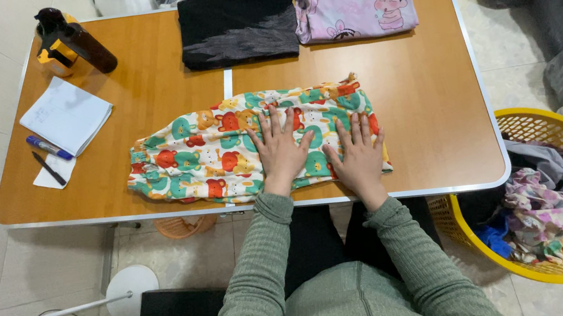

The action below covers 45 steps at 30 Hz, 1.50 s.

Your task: The person folds two pairs of children's patterned pants on a wooden table. They smooth and align each garment, fold the legs together, then fold the pants in half and place them on a stack. The person handles the pants by hand without tools.

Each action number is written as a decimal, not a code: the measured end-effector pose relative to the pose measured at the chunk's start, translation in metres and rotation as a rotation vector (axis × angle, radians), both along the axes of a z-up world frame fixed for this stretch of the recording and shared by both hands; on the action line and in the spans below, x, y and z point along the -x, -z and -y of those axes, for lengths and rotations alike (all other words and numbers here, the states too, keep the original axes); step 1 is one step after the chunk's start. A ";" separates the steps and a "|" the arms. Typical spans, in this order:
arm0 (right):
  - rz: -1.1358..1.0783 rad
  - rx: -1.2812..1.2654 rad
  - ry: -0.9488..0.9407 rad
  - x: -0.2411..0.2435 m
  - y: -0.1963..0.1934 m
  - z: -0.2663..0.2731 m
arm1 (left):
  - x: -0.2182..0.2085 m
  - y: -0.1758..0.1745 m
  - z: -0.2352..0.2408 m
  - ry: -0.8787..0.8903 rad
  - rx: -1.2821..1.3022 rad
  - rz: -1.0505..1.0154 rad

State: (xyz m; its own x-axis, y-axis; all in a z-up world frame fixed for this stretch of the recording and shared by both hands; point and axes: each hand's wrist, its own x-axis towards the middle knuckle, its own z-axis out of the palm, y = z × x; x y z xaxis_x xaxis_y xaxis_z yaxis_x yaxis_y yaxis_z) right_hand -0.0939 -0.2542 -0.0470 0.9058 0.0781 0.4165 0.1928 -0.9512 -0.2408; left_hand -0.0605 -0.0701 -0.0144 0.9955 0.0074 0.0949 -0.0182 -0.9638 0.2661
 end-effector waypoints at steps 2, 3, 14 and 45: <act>0.008 0.007 0.001 0.000 -0.001 0.000 | 0.000 0.000 0.000 -0.001 0.003 0.003; 0.005 0.006 0.000 0.000 -0.001 0.000 | 0.000 0.000 0.000 -0.001 0.001 0.011; -0.006 -0.001 0.000 0.002 -0.004 -0.001 | 0.003 -0.003 0.001 -0.006 0.022 0.026; 0.099 -0.090 0.023 0.006 0.006 0.005 | 0.001 -0.008 0.002 -0.011 0.002 -0.005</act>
